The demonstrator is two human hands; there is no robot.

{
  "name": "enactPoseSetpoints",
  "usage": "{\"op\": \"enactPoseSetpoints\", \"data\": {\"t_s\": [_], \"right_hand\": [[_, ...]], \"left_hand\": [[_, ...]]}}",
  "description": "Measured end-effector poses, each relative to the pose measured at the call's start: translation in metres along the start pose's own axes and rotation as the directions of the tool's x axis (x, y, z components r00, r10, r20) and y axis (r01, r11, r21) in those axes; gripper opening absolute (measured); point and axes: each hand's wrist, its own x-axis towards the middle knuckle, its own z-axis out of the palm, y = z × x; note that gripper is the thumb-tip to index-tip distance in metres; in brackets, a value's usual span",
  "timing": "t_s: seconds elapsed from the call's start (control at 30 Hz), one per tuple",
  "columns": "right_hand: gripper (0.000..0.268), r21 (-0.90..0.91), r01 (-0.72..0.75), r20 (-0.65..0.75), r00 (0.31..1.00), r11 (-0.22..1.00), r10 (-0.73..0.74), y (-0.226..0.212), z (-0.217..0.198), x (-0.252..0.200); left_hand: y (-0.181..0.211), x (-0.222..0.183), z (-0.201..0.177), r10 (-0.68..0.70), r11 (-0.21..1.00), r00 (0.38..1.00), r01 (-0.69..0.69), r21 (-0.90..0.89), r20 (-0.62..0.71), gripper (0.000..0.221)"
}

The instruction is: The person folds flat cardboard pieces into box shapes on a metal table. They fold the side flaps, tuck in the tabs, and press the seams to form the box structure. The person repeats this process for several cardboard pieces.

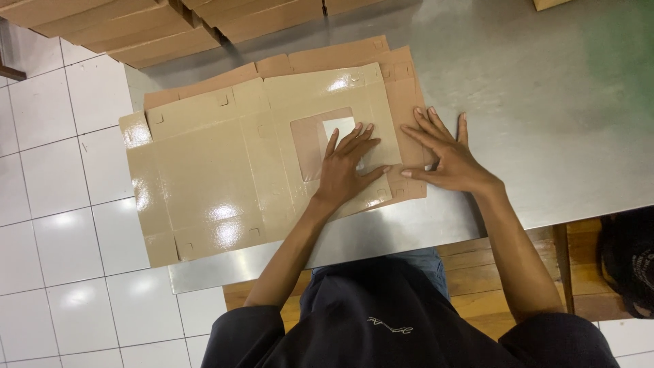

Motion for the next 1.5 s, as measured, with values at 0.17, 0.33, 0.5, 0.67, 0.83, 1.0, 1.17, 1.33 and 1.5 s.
{"op": "enactPoseSetpoints", "data": {"t_s": [0.17,0.33,0.5,0.67,0.83,1.0,1.17,1.33,1.5], "right_hand": [[0.091,-0.052,-0.047,-0.013,0.999,0.998,0.046,0.000,0.006,0.001],[0.095,-0.093,-0.072,-0.016,0.997,0.993,0.071,-0.007,0.012,0.004],[0.111,-0.158,-0.136,-0.075,0.989,0.978,0.126,-0.019,0.027,0.009],[0.121,-0.180,-0.138,-0.090,0.988,0.974,0.123,-0.029,0.028,0.008],[0.110,-0.089,-0.057,-0.077,0.996,0.994,0.050,-0.011,0.026,0.005],[0.087,0.081,0.020,0.006,1.000,0.997,-0.021,-0.009,0.009,0.000],[0.078,0.121,0.018,-0.040,0.999,0.993,-0.013,-0.018,-0.007,0.000],[0.061,-0.041,-0.045,-0.184,0.982,0.998,0.037,0.001,0.003,0.023],[0.058,-0.112,0.012,-0.240,0.970,0.994,-0.039,-0.020,0.003,0.067]], "left_hand": [[-0.003,0.000,0.003,0.005,1.000,1.000,-0.005,0.015,-0.019,0.056],[-0.005,0.000,0.003,0.006,1.000,1.000,-0.005,0.017,-0.022,0.057],[-0.004,0.000,0.004,0.013,1.000,0.999,-0.012,0.007,-0.046,0.056],[-0.007,-0.001,0.006,0.022,0.999,0.998,-0.021,0.029,-0.060,0.056],[-0.003,0.000,0.002,0.020,0.999,0.999,-0.019,0.025,-0.032,0.056],[0.000,0.000,-0.001,0.012,0.999,1.000,-0.011,0.040,-0.011,0.057],[0.008,-0.007,-0.015,0.010,0.996,0.994,-0.020,0.086,0.111,0.058],[0.008,-0.011,-0.022,0.030,0.977,0.958,-0.089,0.196,0.284,0.070],[0.038,0.015,-0.056,-0.087,0.976,0.897,-0.010,0.217,0.433,0.133]]}}
